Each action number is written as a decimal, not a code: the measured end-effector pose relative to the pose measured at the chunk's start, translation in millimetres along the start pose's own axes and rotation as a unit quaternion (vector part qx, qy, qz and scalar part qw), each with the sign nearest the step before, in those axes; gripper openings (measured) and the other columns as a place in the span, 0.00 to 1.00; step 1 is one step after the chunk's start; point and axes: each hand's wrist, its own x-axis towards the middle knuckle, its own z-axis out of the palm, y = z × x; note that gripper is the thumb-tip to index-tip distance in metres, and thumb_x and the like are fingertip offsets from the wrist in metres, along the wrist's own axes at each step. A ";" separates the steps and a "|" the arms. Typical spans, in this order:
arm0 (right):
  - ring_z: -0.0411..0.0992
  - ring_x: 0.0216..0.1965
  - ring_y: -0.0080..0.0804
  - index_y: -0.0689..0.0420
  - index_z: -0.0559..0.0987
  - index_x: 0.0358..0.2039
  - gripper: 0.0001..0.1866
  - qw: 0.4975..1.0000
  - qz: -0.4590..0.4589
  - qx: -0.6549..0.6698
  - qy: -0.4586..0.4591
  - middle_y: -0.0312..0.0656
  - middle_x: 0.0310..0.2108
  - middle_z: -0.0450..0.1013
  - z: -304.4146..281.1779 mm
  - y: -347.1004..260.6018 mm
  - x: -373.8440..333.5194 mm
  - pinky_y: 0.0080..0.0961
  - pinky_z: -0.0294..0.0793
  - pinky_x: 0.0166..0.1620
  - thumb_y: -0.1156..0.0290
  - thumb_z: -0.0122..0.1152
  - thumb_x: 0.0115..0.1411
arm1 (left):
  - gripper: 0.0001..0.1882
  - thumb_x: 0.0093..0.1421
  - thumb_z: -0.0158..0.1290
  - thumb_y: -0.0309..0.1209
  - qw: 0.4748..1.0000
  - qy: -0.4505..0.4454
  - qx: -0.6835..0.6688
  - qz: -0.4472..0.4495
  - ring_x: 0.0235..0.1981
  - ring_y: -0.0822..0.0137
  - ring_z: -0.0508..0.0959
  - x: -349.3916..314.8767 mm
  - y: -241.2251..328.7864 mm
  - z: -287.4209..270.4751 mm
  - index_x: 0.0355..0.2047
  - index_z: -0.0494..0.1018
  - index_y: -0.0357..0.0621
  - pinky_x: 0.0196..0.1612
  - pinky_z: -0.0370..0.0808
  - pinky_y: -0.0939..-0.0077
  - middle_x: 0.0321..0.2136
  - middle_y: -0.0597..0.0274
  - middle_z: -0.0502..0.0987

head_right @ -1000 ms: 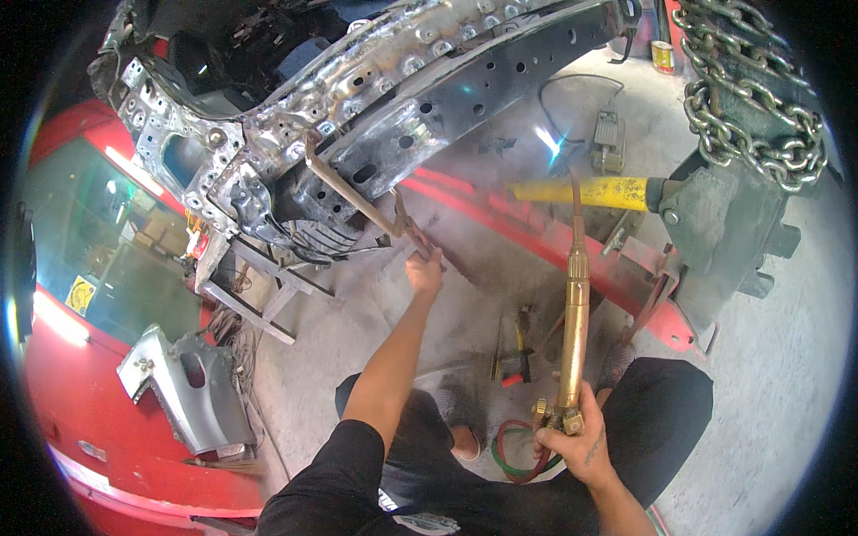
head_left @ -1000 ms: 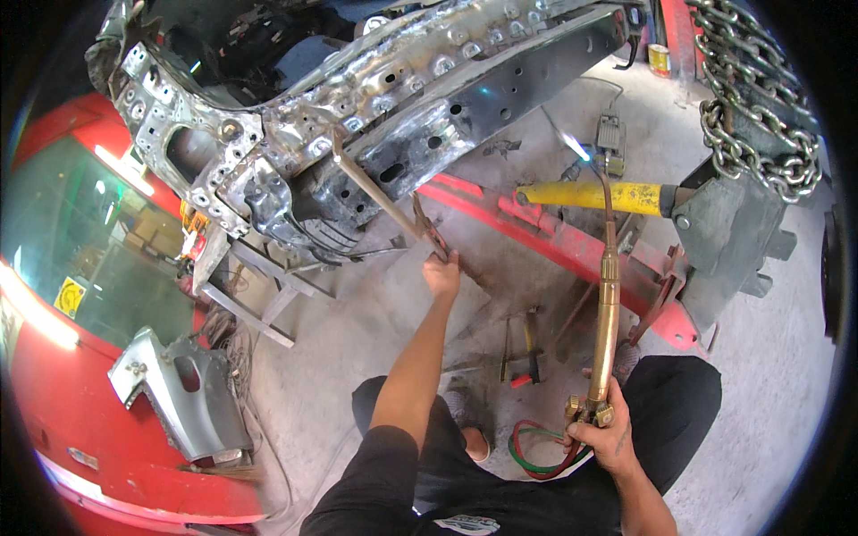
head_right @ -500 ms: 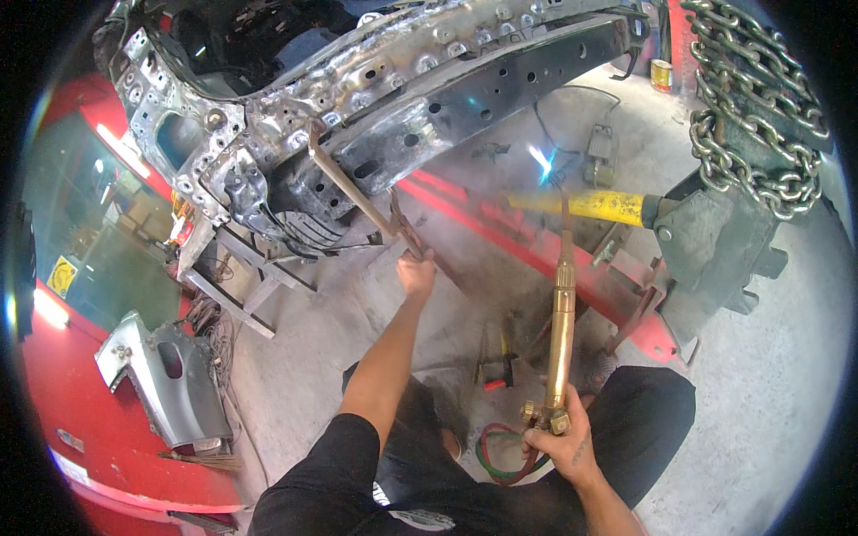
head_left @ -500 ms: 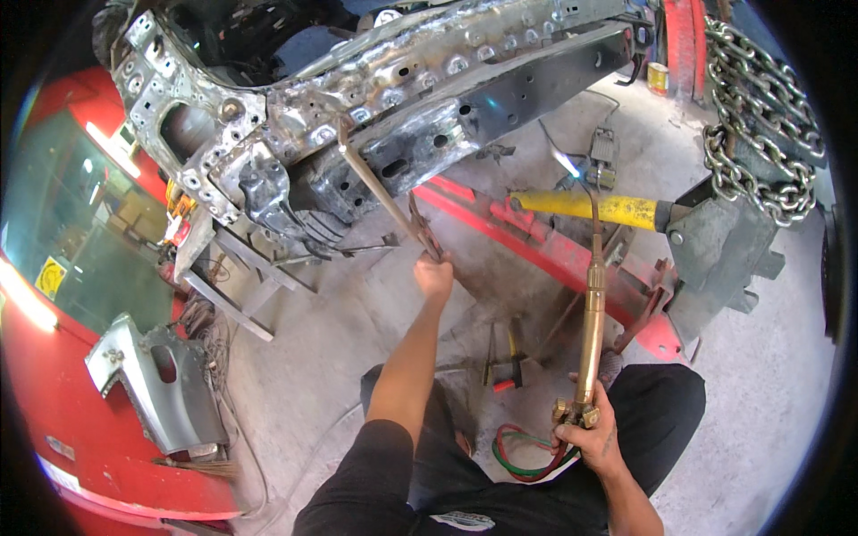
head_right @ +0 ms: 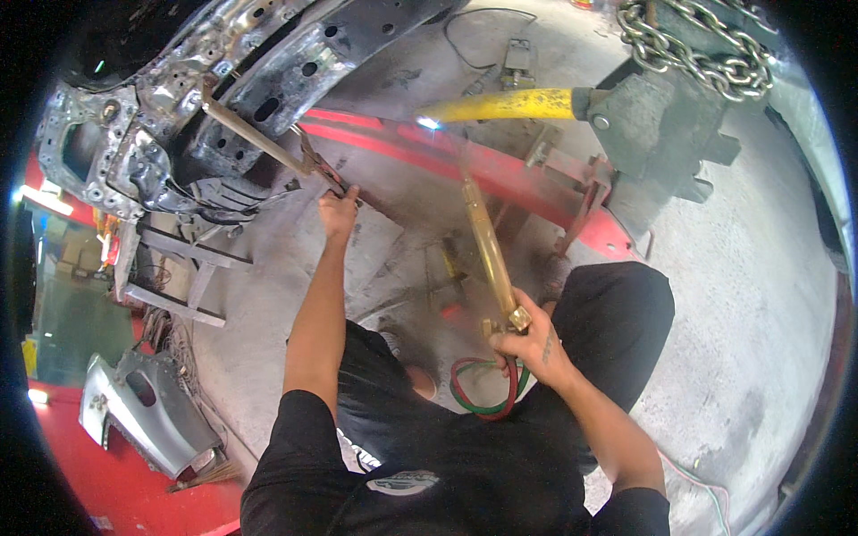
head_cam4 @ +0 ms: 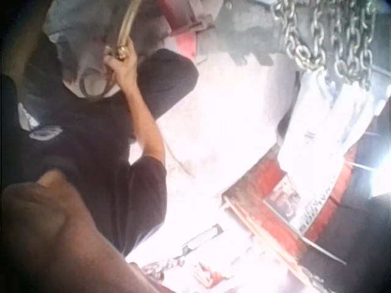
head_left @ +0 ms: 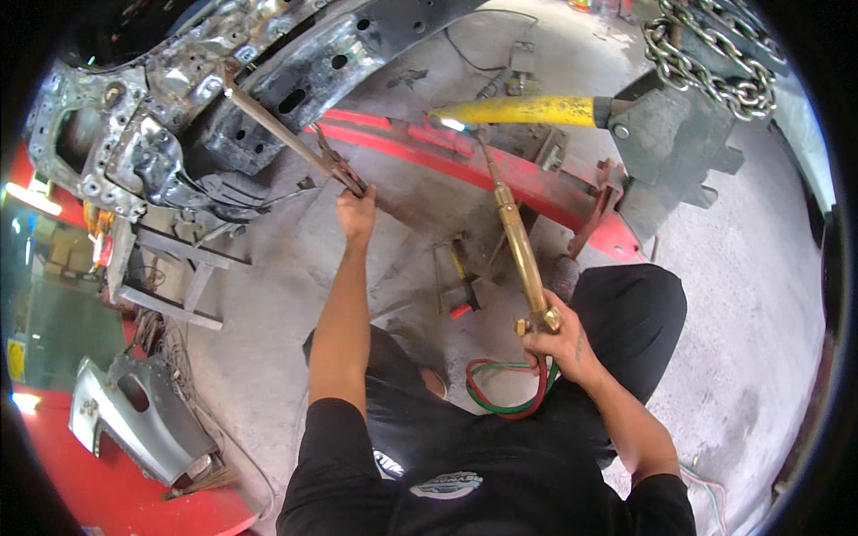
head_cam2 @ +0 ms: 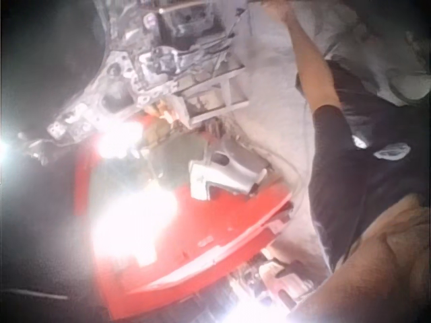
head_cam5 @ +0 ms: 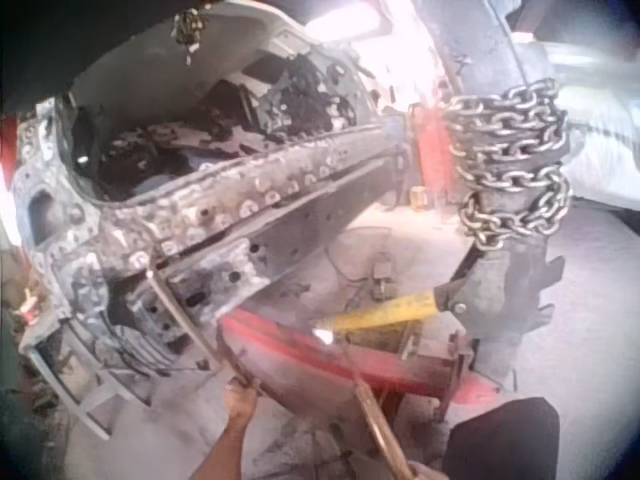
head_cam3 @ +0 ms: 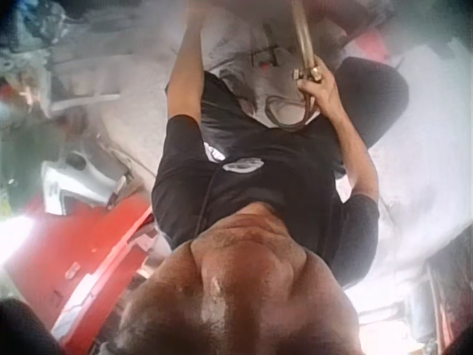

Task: The person welds a metal car frame using a welding torch and filler rod, then uses a hammer to tap the weld area. The person is sitting on the floor in a workshop environment.

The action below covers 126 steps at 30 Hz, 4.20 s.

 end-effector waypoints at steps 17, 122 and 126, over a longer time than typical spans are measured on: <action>0.73 0.23 0.30 0.58 0.75 0.42 0.13 0.957 -0.063 0.193 0.209 0.38 0.27 0.73 -87.3 115.7 212.6 0.28 0.74 0.26 0.74 0.64 0.57 | 0.17 0.60 0.62 0.34 0.987 -0.105 -0.111 0.046 0.22 0.69 0.77 -2.2 -21.8 -12.7 0.44 0.76 0.34 0.22 0.76 0.73 0.26 0.60 0.78; 0.76 0.36 0.56 0.57 0.75 0.48 0.15 0.792 -0.458 -0.343 0.212 0.53 0.39 0.76 198.5 89.3 392.3 0.50 0.74 0.37 0.64 0.51 0.65 | 0.38 0.68 0.46 0.54 0.990 -0.117 -0.008 0.082 0.58 0.35 0.70 43.1 -49.0 4.8 0.62 0.61 0.29 0.61 0.66 0.51 0.56 0.28 0.70; 0.75 0.38 0.55 0.57 0.75 0.49 0.17 0.773 -0.412 -0.389 0.285 0.51 0.38 0.76 196.6 78.4 375.7 0.48 0.74 0.38 0.59 0.51 0.65 | 0.32 0.68 0.49 0.51 0.985 -0.132 -0.110 0.003 0.54 0.32 0.72 19.6 30.9 -25.8 0.57 0.63 0.33 0.57 0.68 0.47 0.51 0.28 0.74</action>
